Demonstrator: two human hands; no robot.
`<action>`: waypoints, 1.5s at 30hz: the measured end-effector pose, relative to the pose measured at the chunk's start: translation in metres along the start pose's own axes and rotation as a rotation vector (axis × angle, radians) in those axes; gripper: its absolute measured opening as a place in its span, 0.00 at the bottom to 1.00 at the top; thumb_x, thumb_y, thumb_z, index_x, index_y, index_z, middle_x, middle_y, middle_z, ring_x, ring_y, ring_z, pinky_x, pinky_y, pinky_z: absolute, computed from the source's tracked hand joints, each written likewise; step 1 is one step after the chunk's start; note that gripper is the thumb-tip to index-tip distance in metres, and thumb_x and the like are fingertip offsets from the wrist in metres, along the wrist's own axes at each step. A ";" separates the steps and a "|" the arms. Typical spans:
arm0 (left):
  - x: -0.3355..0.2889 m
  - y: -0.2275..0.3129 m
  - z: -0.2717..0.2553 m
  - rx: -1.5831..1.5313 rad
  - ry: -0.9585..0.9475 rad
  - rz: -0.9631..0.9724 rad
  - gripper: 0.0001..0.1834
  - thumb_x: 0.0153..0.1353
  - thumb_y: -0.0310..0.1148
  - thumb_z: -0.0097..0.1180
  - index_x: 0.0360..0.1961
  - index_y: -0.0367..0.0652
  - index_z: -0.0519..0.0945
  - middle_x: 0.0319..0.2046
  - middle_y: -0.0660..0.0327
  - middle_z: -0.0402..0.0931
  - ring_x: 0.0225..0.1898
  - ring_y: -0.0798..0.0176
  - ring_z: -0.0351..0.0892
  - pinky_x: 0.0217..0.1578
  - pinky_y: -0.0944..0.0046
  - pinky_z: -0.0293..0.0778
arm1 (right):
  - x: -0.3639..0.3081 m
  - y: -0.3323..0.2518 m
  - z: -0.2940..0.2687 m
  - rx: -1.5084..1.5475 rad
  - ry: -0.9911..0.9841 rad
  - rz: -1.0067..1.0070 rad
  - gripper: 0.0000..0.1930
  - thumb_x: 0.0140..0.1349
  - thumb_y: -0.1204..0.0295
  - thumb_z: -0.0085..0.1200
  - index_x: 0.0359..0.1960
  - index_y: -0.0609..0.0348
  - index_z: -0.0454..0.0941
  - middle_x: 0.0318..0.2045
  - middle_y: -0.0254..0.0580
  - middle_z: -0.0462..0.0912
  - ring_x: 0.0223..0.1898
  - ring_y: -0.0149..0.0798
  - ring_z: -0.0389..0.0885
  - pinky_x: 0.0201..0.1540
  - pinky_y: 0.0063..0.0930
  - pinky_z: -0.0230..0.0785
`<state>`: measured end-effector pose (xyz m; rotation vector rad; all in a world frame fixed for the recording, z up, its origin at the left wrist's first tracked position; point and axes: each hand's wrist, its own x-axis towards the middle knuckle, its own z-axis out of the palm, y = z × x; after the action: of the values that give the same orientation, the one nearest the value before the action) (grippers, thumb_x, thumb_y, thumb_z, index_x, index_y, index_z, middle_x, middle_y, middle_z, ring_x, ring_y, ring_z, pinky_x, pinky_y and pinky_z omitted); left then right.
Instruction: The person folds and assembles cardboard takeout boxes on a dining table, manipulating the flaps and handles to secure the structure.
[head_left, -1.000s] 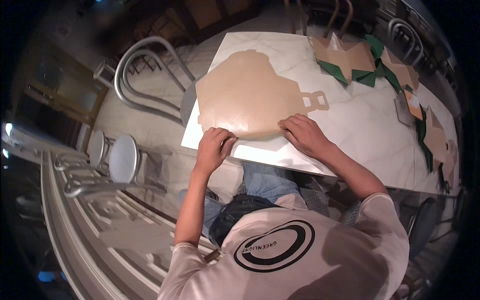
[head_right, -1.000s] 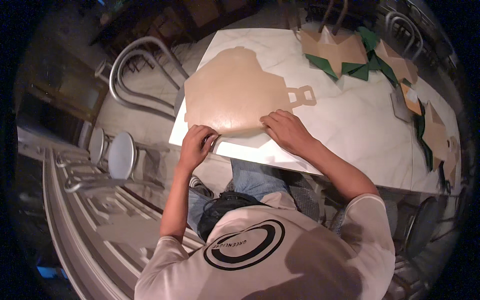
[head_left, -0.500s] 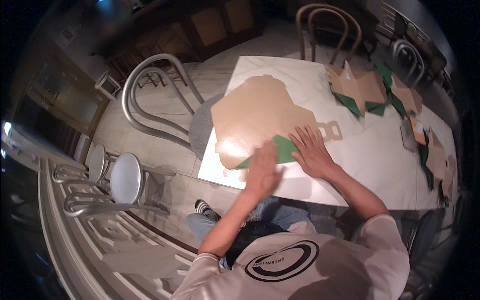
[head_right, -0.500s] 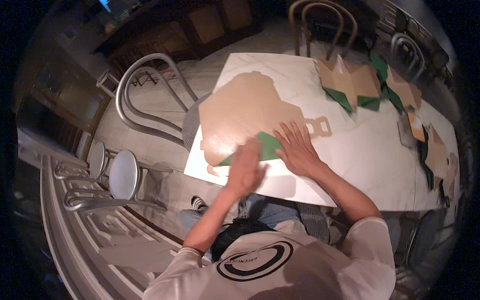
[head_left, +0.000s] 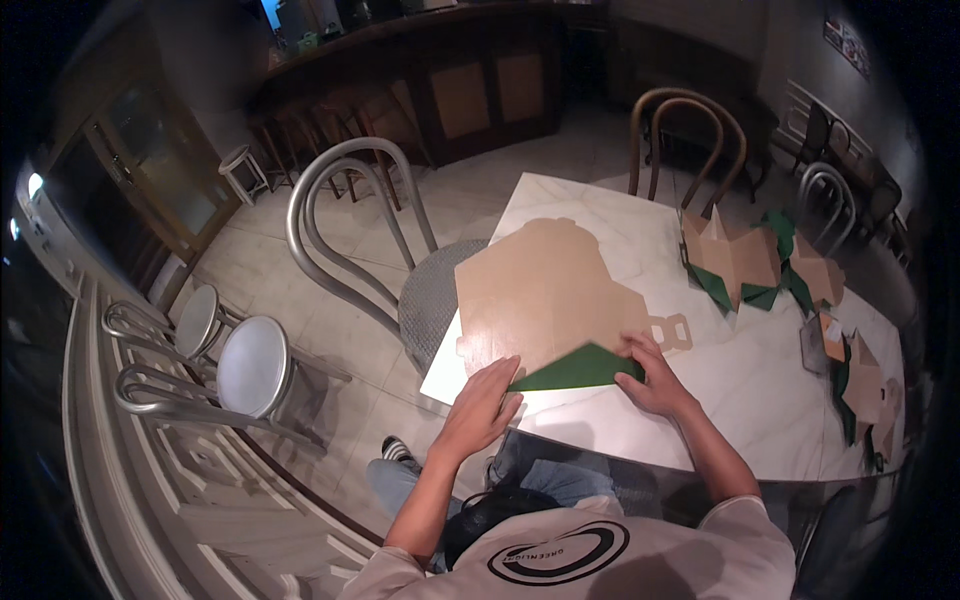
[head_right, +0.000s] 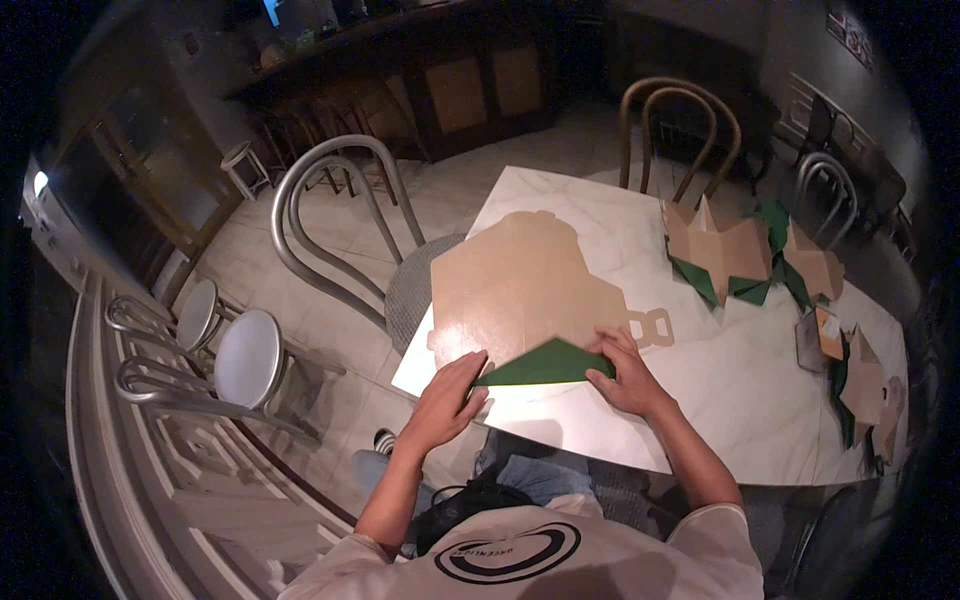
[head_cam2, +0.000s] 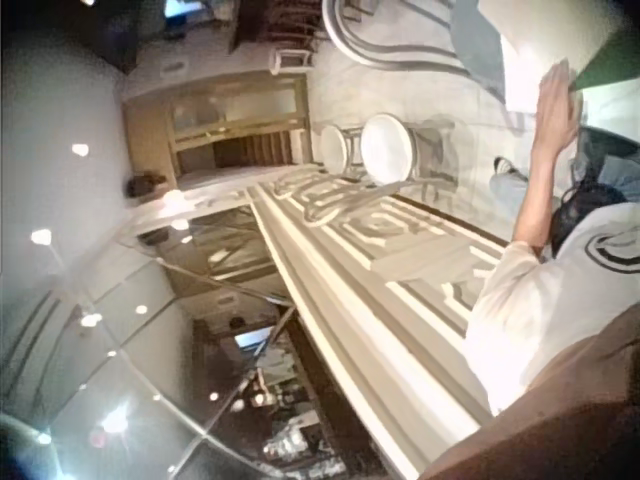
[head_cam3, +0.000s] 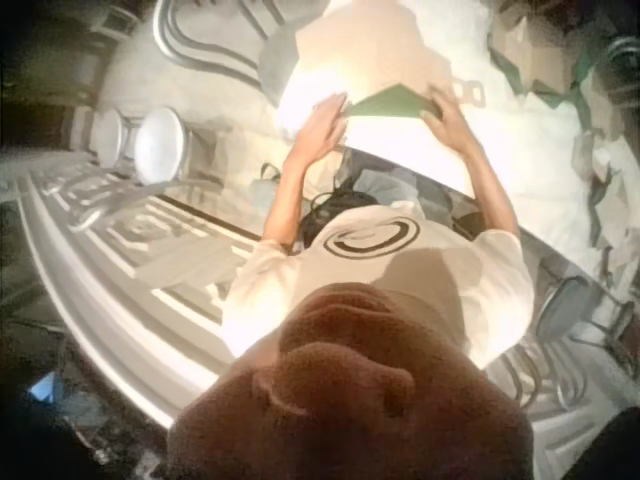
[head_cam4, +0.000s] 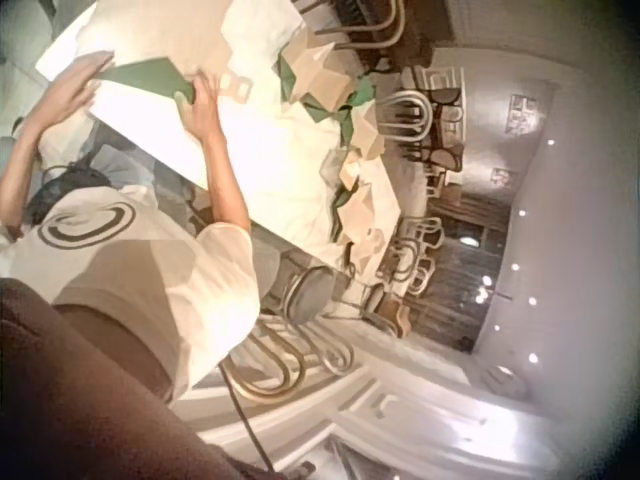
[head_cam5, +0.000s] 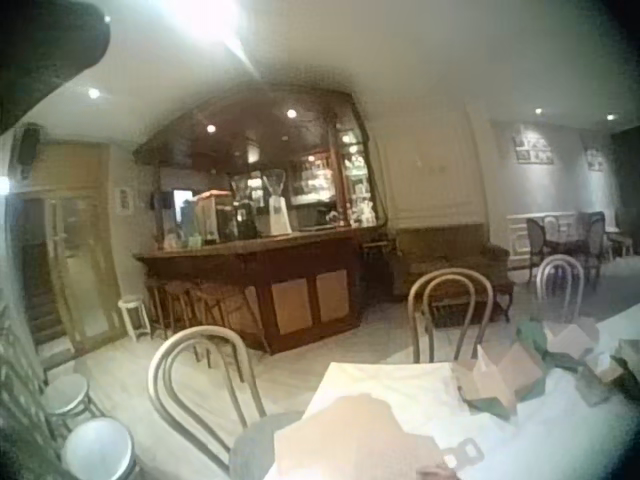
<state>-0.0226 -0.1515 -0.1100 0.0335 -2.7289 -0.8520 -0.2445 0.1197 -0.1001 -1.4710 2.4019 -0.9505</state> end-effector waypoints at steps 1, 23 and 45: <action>-0.002 0.002 -0.006 -0.028 0.052 0.019 0.34 0.69 0.40 0.58 0.71 0.36 0.67 0.71 0.46 0.67 0.75 0.46 0.61 0.75 0.49 0.54 | 0.001 0.001 -0.006 0.062 -0.017 -0.032 0.15 0.58 0.71 0.61 0.47 0.57 0.78 0.61 0.48 0.76 0.73 0.54 0.62 0.80 0.59 0.34; 0.022 0.041 0.035 0.153 0.163 0.254 0.18 0.50 0.28 0.71 0.44 0.45 0.85 0.44 0.64 0.84 0.46 0.56 0.80 0.48 0.55 0.74 | 0.007 -0.024 0.005 -0.071 -0.004 -0.462 0.17 0.58 0.71 0.65 0.50 0.53 0.82 0.49 0.42 0.80 0.52 0.46 0.78 0.55 0.36 0.69; 0.025 0.006 0.017 0.099 0.119 0.022 0.12 0.53 0.29 0.70 0.39 0.42 0.84 0.39 0.60 0.80 0.47 0.51 0.75 0.55 0.53 0.69 | 0.012 -0.010 0.014 0.011 -0.031 -0.229 0.06 0.67 0.71 0.57 0.42 0.55 0.81 0.37 0.41 0.82 0.38 0.48 0.84 0.40 0.42 0.77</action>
<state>-0.0509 -0.1399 -0.1135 0.0721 -2.6521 -0.6861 -0.2366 0.0999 -0.1030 -1.7717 2.2374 -0.9758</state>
